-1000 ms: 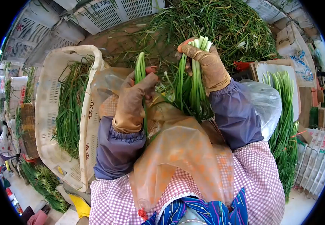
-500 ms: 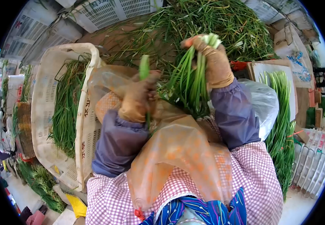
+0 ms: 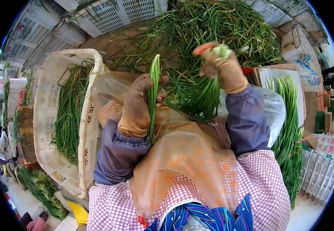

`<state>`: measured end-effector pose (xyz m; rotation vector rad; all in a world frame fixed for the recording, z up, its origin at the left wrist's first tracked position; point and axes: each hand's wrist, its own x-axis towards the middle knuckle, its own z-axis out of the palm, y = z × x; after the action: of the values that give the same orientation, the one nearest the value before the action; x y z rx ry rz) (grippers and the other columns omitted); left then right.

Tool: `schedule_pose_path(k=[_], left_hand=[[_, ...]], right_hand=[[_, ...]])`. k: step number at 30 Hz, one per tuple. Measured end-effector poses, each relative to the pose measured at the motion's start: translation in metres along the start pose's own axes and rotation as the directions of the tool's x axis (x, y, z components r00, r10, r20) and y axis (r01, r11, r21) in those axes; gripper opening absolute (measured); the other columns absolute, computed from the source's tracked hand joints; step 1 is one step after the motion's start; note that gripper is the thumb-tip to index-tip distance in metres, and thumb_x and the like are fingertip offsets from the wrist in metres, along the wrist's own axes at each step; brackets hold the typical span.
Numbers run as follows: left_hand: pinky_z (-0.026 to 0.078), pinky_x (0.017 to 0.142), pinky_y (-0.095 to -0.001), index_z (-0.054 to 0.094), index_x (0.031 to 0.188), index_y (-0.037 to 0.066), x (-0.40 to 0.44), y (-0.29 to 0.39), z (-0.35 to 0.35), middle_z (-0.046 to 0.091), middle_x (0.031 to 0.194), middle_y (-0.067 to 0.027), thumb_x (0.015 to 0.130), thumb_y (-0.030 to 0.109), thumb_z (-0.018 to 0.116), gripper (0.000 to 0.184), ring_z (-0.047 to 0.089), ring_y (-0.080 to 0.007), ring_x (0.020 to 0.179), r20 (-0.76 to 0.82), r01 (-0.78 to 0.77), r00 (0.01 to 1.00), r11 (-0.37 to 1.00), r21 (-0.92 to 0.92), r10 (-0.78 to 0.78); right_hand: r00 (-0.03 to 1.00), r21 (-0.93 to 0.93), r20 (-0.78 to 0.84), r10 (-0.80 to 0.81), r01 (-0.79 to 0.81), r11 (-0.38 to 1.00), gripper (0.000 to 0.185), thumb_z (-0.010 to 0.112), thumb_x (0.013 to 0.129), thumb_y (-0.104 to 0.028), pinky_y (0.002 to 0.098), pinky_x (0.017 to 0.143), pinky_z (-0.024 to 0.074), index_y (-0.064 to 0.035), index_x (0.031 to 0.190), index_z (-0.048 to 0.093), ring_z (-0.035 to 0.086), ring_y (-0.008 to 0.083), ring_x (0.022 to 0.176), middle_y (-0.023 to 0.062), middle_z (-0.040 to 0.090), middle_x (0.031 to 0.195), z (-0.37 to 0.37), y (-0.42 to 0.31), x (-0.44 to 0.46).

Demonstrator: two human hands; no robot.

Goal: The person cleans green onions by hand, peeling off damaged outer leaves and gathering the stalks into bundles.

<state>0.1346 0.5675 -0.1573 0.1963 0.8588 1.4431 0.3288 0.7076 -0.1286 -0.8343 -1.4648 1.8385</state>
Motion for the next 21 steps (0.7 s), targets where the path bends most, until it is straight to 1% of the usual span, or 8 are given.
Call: schedule_pose_path(k=[5,7,9,14,16,18,19,21], left_hand=[[0.049,0.054,-0.0271,0.053,0.1,0.005,-0.013,0.0,0.022,0.063,0.087,-0.0093,0.085,0.01,0.057,0.016,0.059,-0.0176,0.064,-0.165,-0.008,0.986,0.987,0.16,0.035],[0.051,0.056,-0.0304,0.054,0.096,0.006,-0.013,-0.001,0.018,0.063,0.085,-0.0094,0.084,0.007,0.059,0.013,0.061,-0.021,0.066,-0.191,0.023,0.982,0.981,0.195,0.015],[0.049,0.054,-0.0229,0.056,0.094,0.005,-0.013,-0.001,0.015,0.061,0.078,-0.0024,0.083,0.012,0.064,0.016,0.058,-0.0101,0.064,-0.173,-0.023,0.983,0.975,0.222,0.062],[0.048,0.055,-0.0222,0.057,0.092,0.004,-0.018,0.006,0.022,0.061,0.078,-0.0013,0.082,0.011,0.065,0.014,0.057,-0.0087,0.064,-0.156,-0.031,0.984,0.944,0.328,0.086],[0.048,0.055,-0.0221,0.058,0.092,0.004,-0.019,0.005,0.024,0.061,0.078,-0.0012,0.083,0.012,0.064,0.014,0.057,-0.0085,0.063,-0.172,-0.029,0.98,0.933,0.358,0.097],[0.049,0.056,-0.0231,0.058,0.092,0.004,-0.017,0.003,0.015,0.061,0.077,-0.0018,0.083,0.011,0.063,0.012,0.057,-0.0093,0.062,-0.044,-0.087,0.992,0.876,0.475,0.122],[0.049,0.056,-0.0231,0.058,0.092,0.004,-0.016,0.003,0.011,0.061,0.077,-0.0018,0.083,0.011,0.063,0.012,0.057,-0.0093,0.062,-0.044,-0.086,0.992,0.876,0.474,0.121],[0.048,0.062,-0.0222,0.056,0.094,0.006,-0.015,0.006,0.0,0.059,0.084,-0.0029,0.083,0.011,0.064,0.015,0.057,-0.0096,0.073,-0.01,0.032,0.999,0.969,0.245,-0.031]], right_hand=[[0.981,0.23,0.114,0.16,-0.182,0.956,0.017,0.064,0.085,-0.017,0.0204,0.04,0.0336,-0.0021,0.091,0.062,0.041,0.0055,0.043,-0.0021,0.051,0.057,0.047,0.015,0.001],[0.986,0.212,0.058,0.154,-0.162,0.964,0.014,0.066,0.083,-0.014,0.0214,0.038,0.0314,-0.0022,0.089,0.061,0.041,0.0056,0.042,-0.0002,0.054,0.06,0.054,0.017,0.004],[0.988,0.144,0.088,0.13,-0.142,0.979,0.014,0.068,0.081,-0.013,0.0215,0.038,0.031,-0.0023,0.088,0.061,0.041,0.0056,0.043,0.0004,0.055,0.061,0.053,0.019,0.003],[0.975,0.003,0.179,0.128,-0.131,0.991,0.016,0.07,0.079,-0.014,0.0214,0.038,0.0341,-0.0027,0.084,0.061,0.045,0.0057,0.044,0.0005,0.057,0.062,0.043,0.024,0.0],[0.988,-0.105,0.125,0.089,-0.076,0.992,0.015,0.07,0.078,-0.014,0.0205,0.046,0.0407,-0.0022,0.082,0.062,0.051,0.0065,0.052,0.0009,0.059,0.065,0.038,0.021,-0.002],[0.974,-0.353,-0.123,-0.189,0.136,0.926,0.011,0.069,0.077,-0.011,0.0206,0.056,0.046,-0.0016,0.081,0.064,0.055,0.0072,0.061,0.0014,0.062,0.069,0.03,0.024,0.002],[0.946,-0.34,-0.261,-0.19,0.094,0.936,0.008,0.068,0.077,-0.009,0.0216,0.062,0.049,-0.002,0.08,0.066,0.058,0.0086,0.067,0.0016,0.064,0.072,0.023,0.022,0.004],[0.928,-0.354,-0.302,-0.22,0.105,0.929,0.019,0.067,0.077,-0.007,0.0223,0.067,0.0506,-0.0041,0.096,0.066,0.06,0.0101,0.072,0.0034,0.066,0.083,-0.009,0.035,0.015]])
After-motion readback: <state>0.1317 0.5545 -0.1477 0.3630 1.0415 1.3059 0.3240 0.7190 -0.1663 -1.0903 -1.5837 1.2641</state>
